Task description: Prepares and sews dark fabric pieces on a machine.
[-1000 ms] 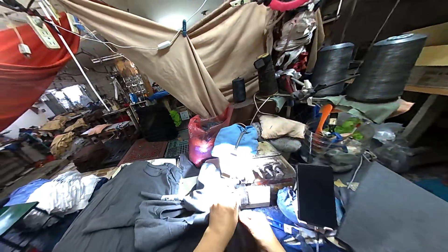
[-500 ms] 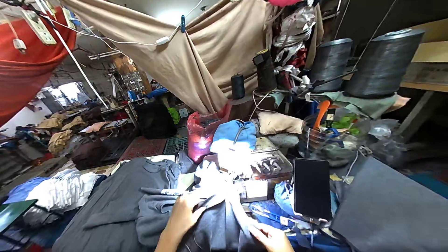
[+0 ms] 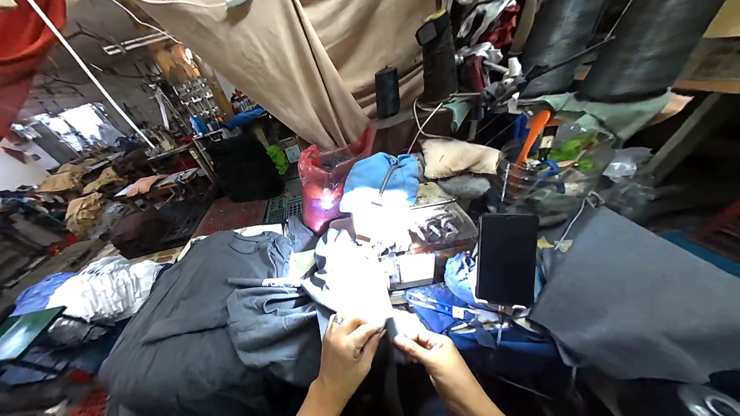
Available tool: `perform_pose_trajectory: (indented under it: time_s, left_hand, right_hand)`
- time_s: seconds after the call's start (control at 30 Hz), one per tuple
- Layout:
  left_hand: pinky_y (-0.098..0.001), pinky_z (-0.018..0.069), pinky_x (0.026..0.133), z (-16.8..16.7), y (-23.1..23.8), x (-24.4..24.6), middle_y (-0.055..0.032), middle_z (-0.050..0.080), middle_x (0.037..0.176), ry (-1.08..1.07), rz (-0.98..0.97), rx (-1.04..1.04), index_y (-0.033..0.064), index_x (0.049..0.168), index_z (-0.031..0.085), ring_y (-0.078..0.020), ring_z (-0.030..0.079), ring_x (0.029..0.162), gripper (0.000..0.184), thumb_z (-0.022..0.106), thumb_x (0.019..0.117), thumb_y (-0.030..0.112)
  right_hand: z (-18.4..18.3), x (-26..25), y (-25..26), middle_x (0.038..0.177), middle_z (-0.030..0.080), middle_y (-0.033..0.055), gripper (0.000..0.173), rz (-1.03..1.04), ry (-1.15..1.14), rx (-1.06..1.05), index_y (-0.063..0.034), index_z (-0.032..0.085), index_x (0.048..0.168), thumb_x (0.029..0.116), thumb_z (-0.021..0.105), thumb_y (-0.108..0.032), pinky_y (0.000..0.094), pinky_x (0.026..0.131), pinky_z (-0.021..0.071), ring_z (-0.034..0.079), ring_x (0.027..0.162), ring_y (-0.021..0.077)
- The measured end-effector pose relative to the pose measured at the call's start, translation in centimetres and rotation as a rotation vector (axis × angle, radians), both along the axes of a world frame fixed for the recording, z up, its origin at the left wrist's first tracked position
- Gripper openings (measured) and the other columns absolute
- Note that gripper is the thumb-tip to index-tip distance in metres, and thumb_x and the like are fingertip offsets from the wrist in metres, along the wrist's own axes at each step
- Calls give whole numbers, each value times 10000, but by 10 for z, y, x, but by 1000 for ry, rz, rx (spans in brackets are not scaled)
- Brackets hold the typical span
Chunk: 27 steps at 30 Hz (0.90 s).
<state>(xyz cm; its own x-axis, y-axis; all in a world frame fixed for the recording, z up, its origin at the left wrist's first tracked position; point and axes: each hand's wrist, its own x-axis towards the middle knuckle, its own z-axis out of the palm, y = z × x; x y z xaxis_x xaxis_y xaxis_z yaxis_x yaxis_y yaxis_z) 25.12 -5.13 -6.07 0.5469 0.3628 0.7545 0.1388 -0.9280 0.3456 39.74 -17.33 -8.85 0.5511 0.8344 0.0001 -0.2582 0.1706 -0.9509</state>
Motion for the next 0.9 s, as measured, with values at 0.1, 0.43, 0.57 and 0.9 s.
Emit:
perform_pose_trajectory:
  time_s: [0.1, 0.43, 0.57, 0.9]
  left_hand:
    - [-283, 517, 885, -2, -2, -3, 36, 728, 910, -17, -74, 16, 190, 956, 798, -100, 652, 931, 75, 736, 921, 213]
    - [-282, 496, 870, -9, 1, -7, 24, 719, 897, 37, -204, 50, 183, 967, 810, -110, 631, 914, 89, 732, 922, 184]
    - [-278, 498, 885, -11, 0, -6, 14, 714, 884, 54, -231, 65, 161, 964, 805, -119, 633, 920, 87, 728, 923, 165]
    - [-354, 424, 1062, -32, -3, 4, 37, 713, 1151, 53, 24, 240, 245, 1017, 680, -156, 616, 1129, 364, 683, 905, 591]
  right_hand:
    - [1, -1, -2, 706, 701, 11, 104, 15, 7, -24, -66, 726, 778, 864, 756, -117, 247, 649, 571, 663, 648, 84]
    - [0, -6, -1, 719, 717, 19, 73, 5, 37, 4, -53, 738, 785, 840, 703, -22, 242, 672, 587, 683, 666, 85]
    - [1, -6, -2, 735, 723, 25, 81, 10, 31, 6, -48, 741, 796, 854, 693, -19, 244, 691, 595, 691, 683, 91]
    - [12, -6, 0, 723, 717, 14, 118, -38, -64, -5, -58, 748, 781, 881, 759, -118, 237, 696, 583, 681, 692, 68]
